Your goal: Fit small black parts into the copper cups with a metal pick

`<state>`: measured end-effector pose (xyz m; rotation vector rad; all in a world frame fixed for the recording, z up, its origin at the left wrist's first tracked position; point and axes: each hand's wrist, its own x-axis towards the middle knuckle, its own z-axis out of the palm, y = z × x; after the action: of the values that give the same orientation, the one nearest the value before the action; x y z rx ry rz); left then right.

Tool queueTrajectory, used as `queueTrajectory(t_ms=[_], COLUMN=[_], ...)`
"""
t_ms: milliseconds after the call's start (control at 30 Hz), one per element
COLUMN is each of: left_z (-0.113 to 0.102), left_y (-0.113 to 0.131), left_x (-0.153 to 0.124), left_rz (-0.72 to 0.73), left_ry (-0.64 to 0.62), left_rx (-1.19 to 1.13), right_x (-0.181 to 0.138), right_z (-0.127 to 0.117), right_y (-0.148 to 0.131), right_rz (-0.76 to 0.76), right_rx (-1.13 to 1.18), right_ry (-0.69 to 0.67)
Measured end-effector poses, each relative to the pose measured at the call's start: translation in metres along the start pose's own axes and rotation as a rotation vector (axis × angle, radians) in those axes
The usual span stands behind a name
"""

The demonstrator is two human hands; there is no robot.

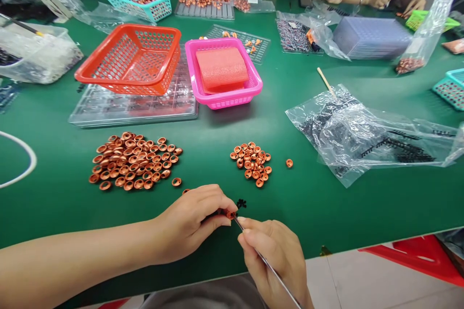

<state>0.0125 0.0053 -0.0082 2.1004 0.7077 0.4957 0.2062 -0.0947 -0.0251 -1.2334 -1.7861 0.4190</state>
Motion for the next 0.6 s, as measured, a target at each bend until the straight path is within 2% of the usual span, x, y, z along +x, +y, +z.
queueTrajectory(t_ms=[433, 600], left_z=[-0.0011, -0.0010], left_y=[0.0012, 0.0013], left_x=[-0.0002, 0.0001], left_rz=[-0.003, -0.003], left_ry=[-0.002, 0.001], left_rx=[-0.003, -0.009], right_x=[-0.0058, -0.0047], right_z=[0.0027, 0.0024], right_y=[0.0004, -0.0031], right_rz=[-0.028, 0.017], right_rx=[-0.075, -0.067], right_ry=[0.038, 0.038])
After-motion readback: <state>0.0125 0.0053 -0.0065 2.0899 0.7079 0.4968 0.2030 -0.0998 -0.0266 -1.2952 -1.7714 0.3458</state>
